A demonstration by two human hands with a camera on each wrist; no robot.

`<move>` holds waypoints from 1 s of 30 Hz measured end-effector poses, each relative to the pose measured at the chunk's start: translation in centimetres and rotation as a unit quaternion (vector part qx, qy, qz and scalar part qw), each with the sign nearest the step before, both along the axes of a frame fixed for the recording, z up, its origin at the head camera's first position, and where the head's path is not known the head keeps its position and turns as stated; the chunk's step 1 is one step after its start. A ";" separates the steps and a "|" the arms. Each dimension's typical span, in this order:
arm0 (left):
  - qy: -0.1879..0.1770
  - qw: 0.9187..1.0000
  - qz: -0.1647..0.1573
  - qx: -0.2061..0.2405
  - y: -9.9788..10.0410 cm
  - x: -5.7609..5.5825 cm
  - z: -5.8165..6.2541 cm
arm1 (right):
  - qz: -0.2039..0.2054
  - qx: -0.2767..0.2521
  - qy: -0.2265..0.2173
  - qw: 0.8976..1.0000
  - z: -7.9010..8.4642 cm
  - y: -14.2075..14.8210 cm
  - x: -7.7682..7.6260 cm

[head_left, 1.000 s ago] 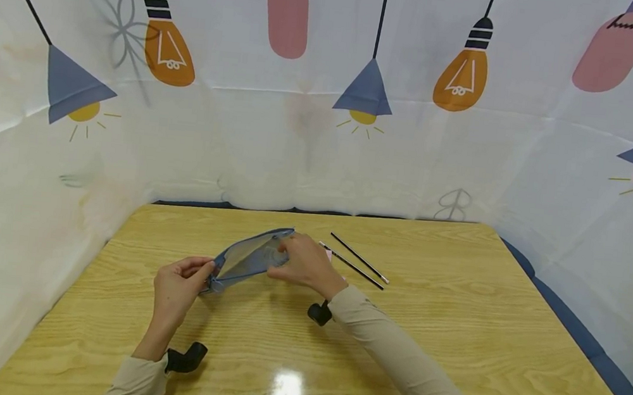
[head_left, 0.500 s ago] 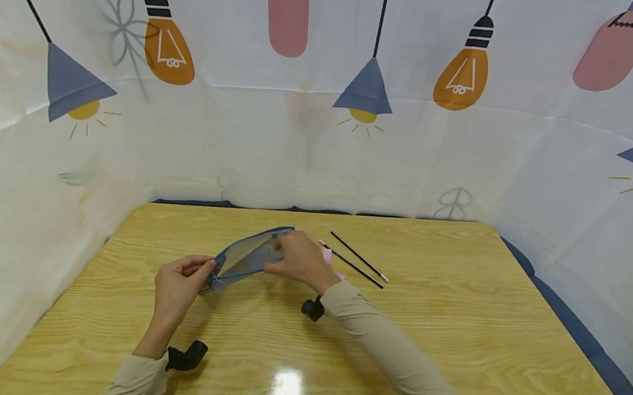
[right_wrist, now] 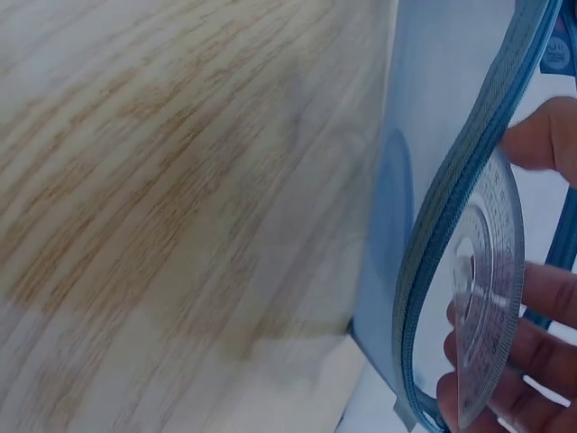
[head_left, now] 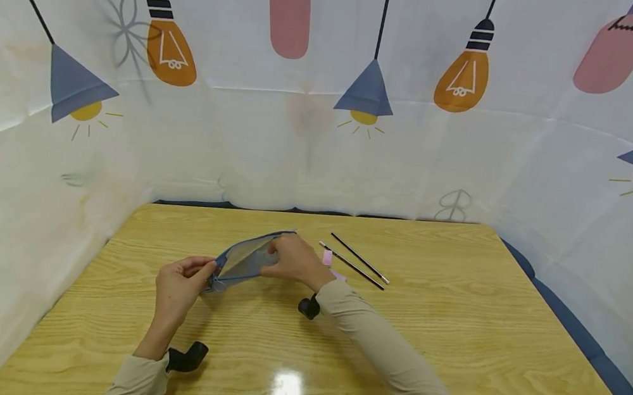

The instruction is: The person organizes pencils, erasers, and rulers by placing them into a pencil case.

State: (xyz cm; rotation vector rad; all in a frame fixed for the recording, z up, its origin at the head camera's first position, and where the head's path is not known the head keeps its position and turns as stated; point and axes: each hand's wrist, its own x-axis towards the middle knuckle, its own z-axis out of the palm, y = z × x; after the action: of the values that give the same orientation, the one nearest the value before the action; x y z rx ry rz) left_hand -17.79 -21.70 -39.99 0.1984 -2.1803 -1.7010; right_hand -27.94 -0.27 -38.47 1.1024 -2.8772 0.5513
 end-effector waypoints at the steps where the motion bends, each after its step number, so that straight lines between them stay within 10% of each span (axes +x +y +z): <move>1: 0.001 1.000 0.000 -0.002 0.0 0.0 0.0 | 0.005 0.004 -0.005 1.000 0.0 0.0 -0.1; 30: -0.006 1.000 0.002 -0.009 -0.1 0.0 0.1 | 0.210 0.013 -0.017 0.977 -1.1 0.5 -1.8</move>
State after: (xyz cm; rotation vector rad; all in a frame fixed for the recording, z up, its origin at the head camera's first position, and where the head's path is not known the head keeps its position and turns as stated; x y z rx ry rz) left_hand -17.83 -21.78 -39.85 0.2096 -2.2015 -1.6830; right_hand -29.77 0.24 -39.58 1.7365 -2.6872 0.5435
